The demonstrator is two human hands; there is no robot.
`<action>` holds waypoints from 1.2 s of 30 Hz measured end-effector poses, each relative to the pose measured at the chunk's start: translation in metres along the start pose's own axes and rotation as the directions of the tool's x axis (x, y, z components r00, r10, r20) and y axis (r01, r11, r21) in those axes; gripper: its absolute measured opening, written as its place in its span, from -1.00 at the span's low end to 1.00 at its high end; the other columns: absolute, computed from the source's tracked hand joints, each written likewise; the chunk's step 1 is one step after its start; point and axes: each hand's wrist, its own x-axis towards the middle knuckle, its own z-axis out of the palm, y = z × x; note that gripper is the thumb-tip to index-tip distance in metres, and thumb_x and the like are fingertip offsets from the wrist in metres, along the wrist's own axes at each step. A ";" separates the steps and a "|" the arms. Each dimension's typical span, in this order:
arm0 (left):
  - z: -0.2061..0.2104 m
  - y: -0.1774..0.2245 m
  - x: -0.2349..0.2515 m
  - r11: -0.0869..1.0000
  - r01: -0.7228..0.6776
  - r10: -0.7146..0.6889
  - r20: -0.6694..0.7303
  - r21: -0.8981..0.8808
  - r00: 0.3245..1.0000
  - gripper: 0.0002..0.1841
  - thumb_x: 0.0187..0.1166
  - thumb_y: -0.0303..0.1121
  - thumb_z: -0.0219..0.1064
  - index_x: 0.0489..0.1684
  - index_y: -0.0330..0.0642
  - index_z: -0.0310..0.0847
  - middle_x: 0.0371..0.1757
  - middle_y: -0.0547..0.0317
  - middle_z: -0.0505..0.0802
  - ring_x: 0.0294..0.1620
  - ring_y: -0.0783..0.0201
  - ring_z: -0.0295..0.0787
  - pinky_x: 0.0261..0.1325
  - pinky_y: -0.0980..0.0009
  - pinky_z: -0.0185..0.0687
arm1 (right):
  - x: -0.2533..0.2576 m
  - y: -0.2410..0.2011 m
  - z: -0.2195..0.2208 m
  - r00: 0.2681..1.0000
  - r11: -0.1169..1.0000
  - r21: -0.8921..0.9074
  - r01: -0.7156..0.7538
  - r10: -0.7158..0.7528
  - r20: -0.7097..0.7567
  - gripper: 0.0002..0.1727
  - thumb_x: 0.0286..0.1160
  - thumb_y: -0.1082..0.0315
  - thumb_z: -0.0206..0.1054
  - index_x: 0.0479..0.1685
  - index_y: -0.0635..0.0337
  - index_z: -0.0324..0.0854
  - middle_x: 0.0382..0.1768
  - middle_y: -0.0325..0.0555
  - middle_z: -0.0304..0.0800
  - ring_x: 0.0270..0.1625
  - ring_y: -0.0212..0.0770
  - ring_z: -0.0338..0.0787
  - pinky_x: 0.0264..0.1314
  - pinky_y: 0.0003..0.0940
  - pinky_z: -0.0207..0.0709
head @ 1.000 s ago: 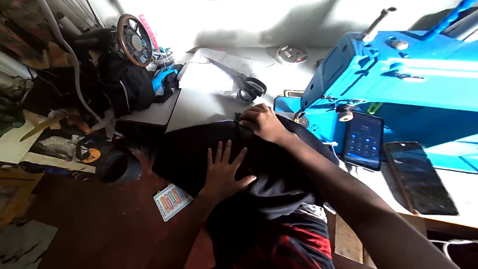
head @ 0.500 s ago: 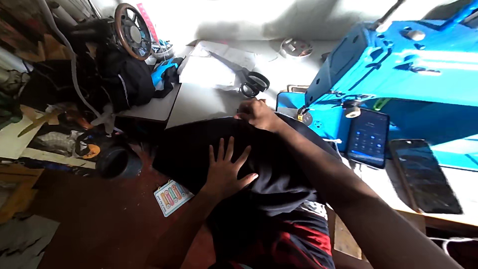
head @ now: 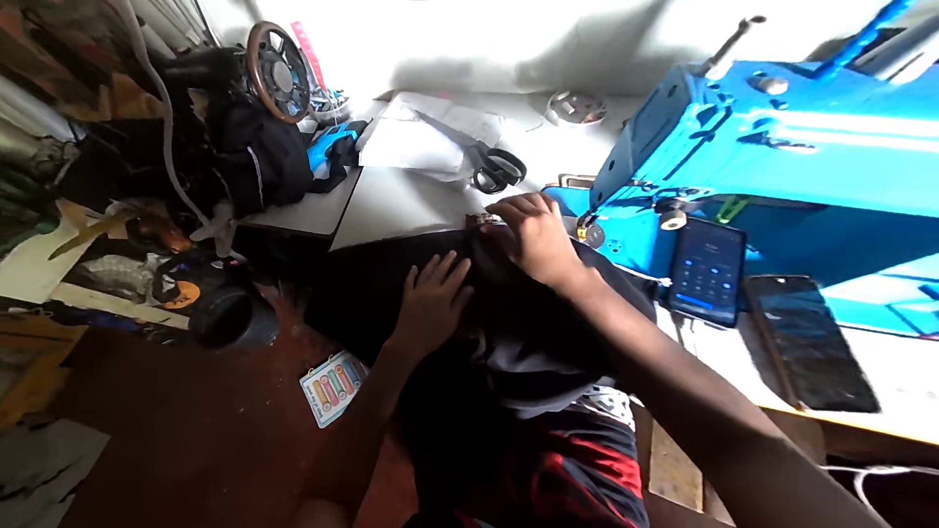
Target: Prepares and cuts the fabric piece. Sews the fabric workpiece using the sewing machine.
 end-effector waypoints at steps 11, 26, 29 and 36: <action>0.010 -0.038 0.067 0.959 -0.270 0.272 0.003 -0.085 0.962 -0.53 0.81 -0.32 0.01 0.62 -0.22 0.51 0.69 0.04 0.57 0.78 -0.02 0.34 0.75 -0.15 0.14 | -0.122 -0.021 0.011 0.976 0.989 -0.029 -0.148 0.150 0.159 -0.15 0.71 -0.32 -0.02 0.73 0.18 0.38 0.76 0.03 0.35 0.82 0.13 0.27 0.80 0.32 0.03; 0.011 -0.038 0.070 0.966 -0.225 0.198 0.193 0.130 0.961 -0.42 0.86 -0.20 -0.16 0.87 -0.11 0.14 0.88 0.15 0.27 0.92 0.08 0.01 0.83 -0.14 -0.10 | -0.127 -0.034 0.001 0.986 0.994 -0.051 0.096 -0.088 0.141 -0.36 0.81 -0.08 -0.02 0.65 0.13 0.50 0.69 -0.05 0.49 0.76 0.09 0.41 0.71 0.29 0.22; 0.009 -0.036 0.071 0.969 -0.208 0.173 0.231 0.136 0.957 -0.40 0.86 -0.18 -0.20 0.89 -0.10 0.07 0.90 0.16 0.21 0.93 0.08 -0.05 0.83 -0.13 -0.13 | -0.135 -0.040 0.006 0.961 0.988 0.029 0.151 -0.154 0.231 -0.32 0.80 -0.14 -0.03 0.70 0.09 0.44 0.71 -0.11 0.46 0.77 0.07 0.40 0.71 0.31 0.20; 0.010 -0.031 0.074 0.980 -0.138 0.106 0.212 0.142 0.972 -0.42 0.87 -0.17 -0.23 0.89 0.03 0.11 0.89 0.30 0.23 0.94 0.12 -0.07 0.80 -0.27 -0.23 | -0.138 -0.032 0.010 0.942 0.975 -0.052 0.217 -0.195 0.272 -0.23 0.75 -0.28 -0.09 0.75 0.04 0.36 0.75 -0.17 0.41 0.79 0.01 0.35 0.72 0.26 0.19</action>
